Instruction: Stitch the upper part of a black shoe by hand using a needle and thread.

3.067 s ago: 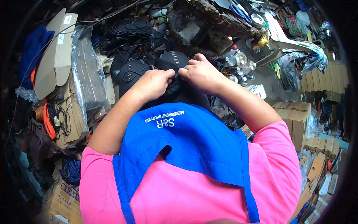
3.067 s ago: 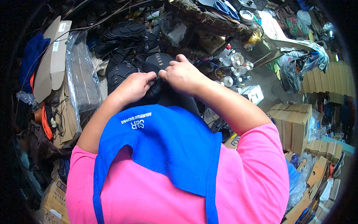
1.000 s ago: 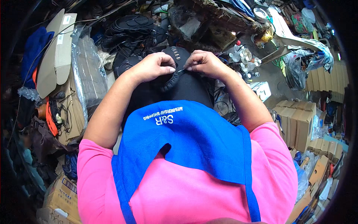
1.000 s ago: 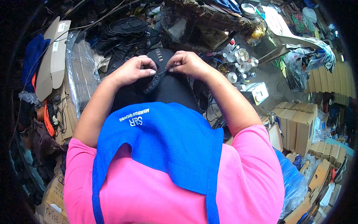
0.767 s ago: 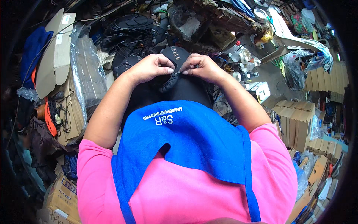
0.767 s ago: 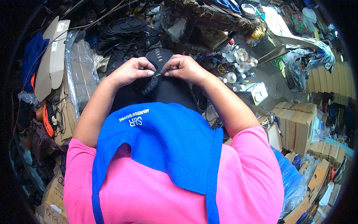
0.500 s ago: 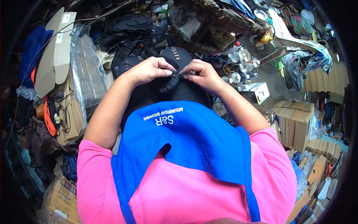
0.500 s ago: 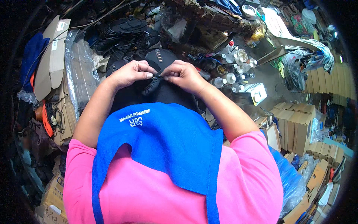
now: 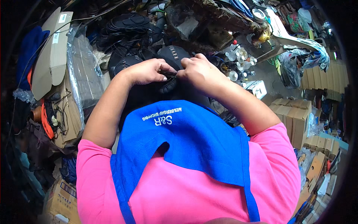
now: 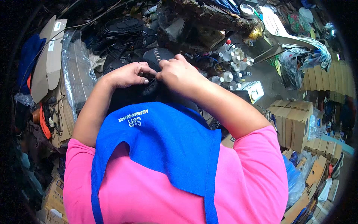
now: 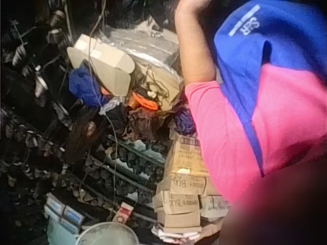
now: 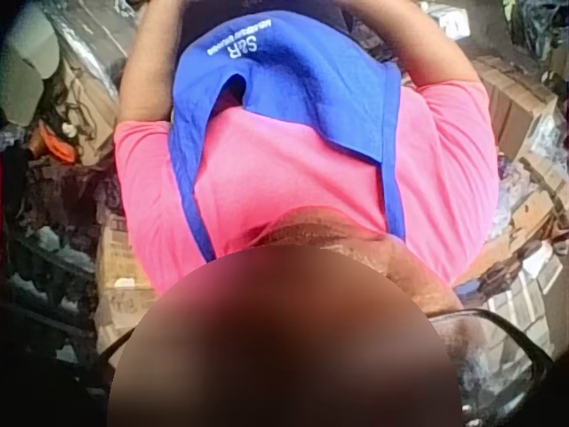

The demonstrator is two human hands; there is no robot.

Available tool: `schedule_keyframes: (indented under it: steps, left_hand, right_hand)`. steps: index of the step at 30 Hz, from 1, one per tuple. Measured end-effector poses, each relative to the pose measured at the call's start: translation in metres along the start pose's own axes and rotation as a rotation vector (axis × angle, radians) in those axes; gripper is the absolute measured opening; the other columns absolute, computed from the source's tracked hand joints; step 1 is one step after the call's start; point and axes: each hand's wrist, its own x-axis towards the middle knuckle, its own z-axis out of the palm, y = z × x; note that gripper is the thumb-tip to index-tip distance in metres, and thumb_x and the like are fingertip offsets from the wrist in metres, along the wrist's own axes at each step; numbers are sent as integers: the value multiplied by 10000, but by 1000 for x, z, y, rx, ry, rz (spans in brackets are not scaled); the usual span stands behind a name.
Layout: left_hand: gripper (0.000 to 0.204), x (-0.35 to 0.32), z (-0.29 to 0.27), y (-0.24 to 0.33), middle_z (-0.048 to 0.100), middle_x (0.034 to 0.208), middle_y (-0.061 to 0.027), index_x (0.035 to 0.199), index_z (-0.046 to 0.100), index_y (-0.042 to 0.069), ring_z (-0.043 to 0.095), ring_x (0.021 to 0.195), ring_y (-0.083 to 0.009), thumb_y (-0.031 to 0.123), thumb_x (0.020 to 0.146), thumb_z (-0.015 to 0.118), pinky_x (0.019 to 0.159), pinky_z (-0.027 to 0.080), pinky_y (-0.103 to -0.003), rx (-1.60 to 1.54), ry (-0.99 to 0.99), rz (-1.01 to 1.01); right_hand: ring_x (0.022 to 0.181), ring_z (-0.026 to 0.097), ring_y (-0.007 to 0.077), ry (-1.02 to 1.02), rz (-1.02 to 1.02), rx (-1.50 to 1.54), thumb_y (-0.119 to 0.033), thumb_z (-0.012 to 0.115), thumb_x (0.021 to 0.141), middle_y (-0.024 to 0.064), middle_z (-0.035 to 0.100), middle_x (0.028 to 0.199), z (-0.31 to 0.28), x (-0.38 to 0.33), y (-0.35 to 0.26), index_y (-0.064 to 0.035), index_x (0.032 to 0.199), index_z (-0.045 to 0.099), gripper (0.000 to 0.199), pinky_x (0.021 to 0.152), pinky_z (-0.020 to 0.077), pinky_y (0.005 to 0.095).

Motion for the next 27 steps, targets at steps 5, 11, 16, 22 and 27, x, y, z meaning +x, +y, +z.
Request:
schedule_keyframes:
  steps: [5,11,16,22,27]
  left_hand:
    - [392,7,5,-3,581,872,-67,1108,632,63,566,894,-197,27,721,680,817,453,-312,223,119,-43]
    - [367,0,16,2,600,906,-117,961,617,20,590,893,-283,74,632,772,786,471,-346,346,593,-38]
    - [302,-45,41,13,618,927,-170,1018,588,21,605,885,-325,160,765,677,777,481,-384,446,633,-82]
    - [260,-126,8,7,612,722,-127,850,633,-22,589,677,-211,237,821,637,647,463,-344,226,408,-488]
    - [308,-114,-14,6,616,1006,-86,794,523,63,594,893,-147,345,913,557,845,424,-330,-730,801,150]
  right_hand:
    - [804,596,305,-44,-92,8,-105,572,725,131,571,807,1,19,13,-81,820,661,132,752,444,393]
    - [781,623,275,-23,78,623,-111,695,729,120,623,824,31,17,37,-64,902,673,181,723,499,355]
    - [749,565,88,-107,393,1199,-262,674,834,0,614,731,27,-5,46,-13,902,673,258,701,462,255]
    - [710,565,130,513,194,2196,-256,611,869,16,593,813,18,-79,104,-37,988,594,250,858,484,384]
    - [781,543,83,213,549,1005,-302,627,857,-13,633,868,12,-79,109,-51,988,667,286,723,428,234]
